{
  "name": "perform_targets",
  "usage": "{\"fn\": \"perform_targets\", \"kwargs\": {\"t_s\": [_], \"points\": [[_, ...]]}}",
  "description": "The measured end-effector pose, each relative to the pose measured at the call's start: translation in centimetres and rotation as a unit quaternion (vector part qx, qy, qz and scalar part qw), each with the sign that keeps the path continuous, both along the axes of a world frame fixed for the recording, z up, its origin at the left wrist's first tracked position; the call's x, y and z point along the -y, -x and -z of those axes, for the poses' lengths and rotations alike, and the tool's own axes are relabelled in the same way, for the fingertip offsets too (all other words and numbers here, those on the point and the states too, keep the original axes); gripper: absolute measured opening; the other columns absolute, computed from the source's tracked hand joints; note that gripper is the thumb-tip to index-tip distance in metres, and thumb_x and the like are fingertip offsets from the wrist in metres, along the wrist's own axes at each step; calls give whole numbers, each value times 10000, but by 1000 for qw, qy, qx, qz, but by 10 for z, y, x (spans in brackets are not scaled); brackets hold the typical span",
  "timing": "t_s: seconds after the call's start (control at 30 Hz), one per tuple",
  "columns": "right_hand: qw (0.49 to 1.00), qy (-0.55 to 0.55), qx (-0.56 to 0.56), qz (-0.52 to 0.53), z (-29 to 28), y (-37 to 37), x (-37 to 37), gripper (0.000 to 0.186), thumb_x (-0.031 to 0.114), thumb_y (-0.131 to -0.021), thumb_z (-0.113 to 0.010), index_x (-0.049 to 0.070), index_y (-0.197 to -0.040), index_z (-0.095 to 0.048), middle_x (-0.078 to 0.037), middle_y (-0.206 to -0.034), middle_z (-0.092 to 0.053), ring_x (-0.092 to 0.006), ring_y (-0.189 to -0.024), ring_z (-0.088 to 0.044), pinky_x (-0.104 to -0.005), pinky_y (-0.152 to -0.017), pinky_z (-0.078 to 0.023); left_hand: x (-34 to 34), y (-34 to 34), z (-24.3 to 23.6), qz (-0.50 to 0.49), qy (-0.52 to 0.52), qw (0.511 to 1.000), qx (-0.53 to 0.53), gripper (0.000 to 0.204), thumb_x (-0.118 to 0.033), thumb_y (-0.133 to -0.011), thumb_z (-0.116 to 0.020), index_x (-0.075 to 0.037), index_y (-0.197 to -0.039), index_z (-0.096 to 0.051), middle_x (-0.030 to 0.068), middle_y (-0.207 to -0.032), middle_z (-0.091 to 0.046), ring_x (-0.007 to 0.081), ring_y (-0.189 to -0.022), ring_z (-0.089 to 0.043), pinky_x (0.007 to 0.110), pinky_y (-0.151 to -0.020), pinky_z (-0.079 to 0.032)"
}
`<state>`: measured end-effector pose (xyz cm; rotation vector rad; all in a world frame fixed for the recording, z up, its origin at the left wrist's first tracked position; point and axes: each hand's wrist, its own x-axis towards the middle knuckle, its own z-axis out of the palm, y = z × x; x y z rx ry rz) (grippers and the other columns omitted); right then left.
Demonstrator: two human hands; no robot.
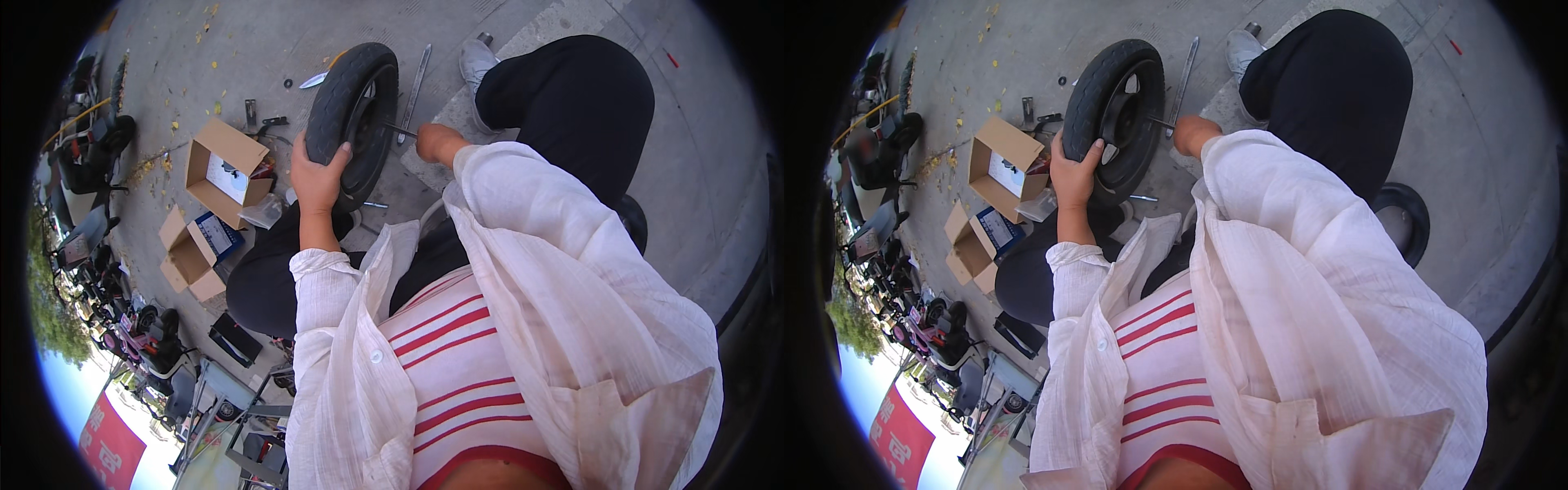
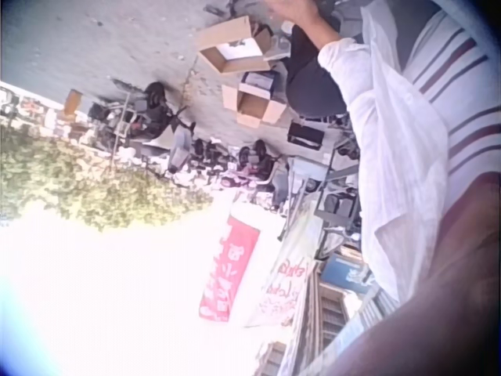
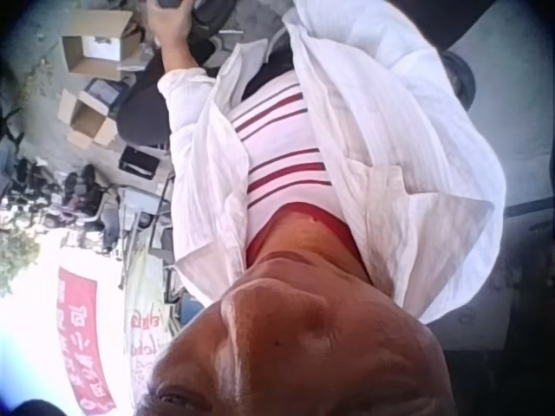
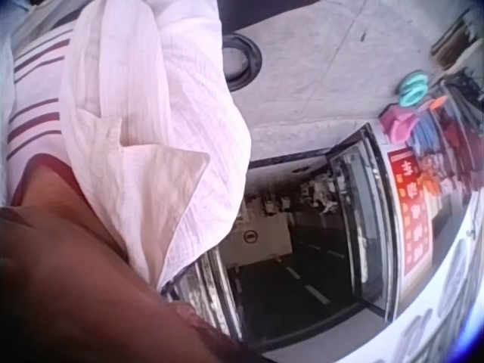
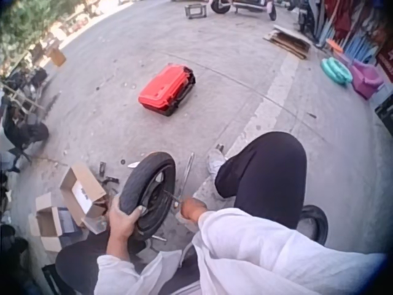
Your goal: The person uses tire levers to pry a tire off a small wheel rim. They repeatedly insert the levers between the tire bead and rim, lever the bead over the rim edge, and rotate the wheel to continue the removal process.
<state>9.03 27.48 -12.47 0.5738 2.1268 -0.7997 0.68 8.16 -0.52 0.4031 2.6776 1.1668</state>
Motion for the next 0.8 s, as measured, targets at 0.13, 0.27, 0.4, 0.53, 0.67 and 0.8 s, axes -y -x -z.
{"fn": "perform_targets", "kwargs": {"t_s": [0.13,0.27,0.4,0.53,0.67,0.8], "points": [[995,-27,-2,-100,-8,-3,5,267,128,-864,-590,91,-1093,-723,-143,-1194,-671,-313,-1109,-646,-443,-873,-523,2,1,6,-13,23,999,-24,726,-349,-678,-816,34,-1238,-556,217,-1122,-640,318,-1037,-630,372,-926,-464],[979,-76,-84,-168,-26,-4,9,250,147,-883,-570,130,-1064,-741,-99,-1154,-697,-275,-1085,-664,-425,-835,-516,-5,1,-1,-22,11,1000,2,698,-347,-677,-810,26,-1217,-571,209,-1095,-651,317,-1030,-631,383,-913,-469],[963,-100,-115,-221,-35,8,15,251,158,-883,-566,149,-1060,-744,-63,-1113,-714,-245,-1064,-674,-409,-821,-512,-8,2,-3,-18,16,1000,-13,684,-348,-673,-806,23,-1201,-578,216,-1073,-652,339,-1014,-630,391,-902,-472],[956,-88,-129,-250,-75,20,17,250,157,-882,-571,141,-1062,-743,-55,-1112,-716,-240,-1050,-681,-393,-803,-525,-4,3,6,-23,26,999,-33,687,-349,-673,-802,24,-1204,-575,229,-1091,-642,362,-1024,-619,396,-914,-466],[943,-85,-138,-289,-84,25,22,242,146,-878,-579,142,-1054,-746,-55,-1110,-717,-237,-1030,-688,-372,-771,-539,-6,4,5,-22,30,999,-28,702,-352,-675,-799,23,-1221,-568,236,-1123,-632,368,-1054,-608,401,-933,-457],[935,-92,-135,-315,-88,26,26,234,151,-875,-593,152,-1050,-749,-54,-1099,-720,-229,-1023,-691,-375,-767,-541,-4,3,9,-23,42,998,-38,720,-364,-676,-801,19,-1237,-562,231,-1143,-628,367,-1068,-606,404,-939,-456]]}}
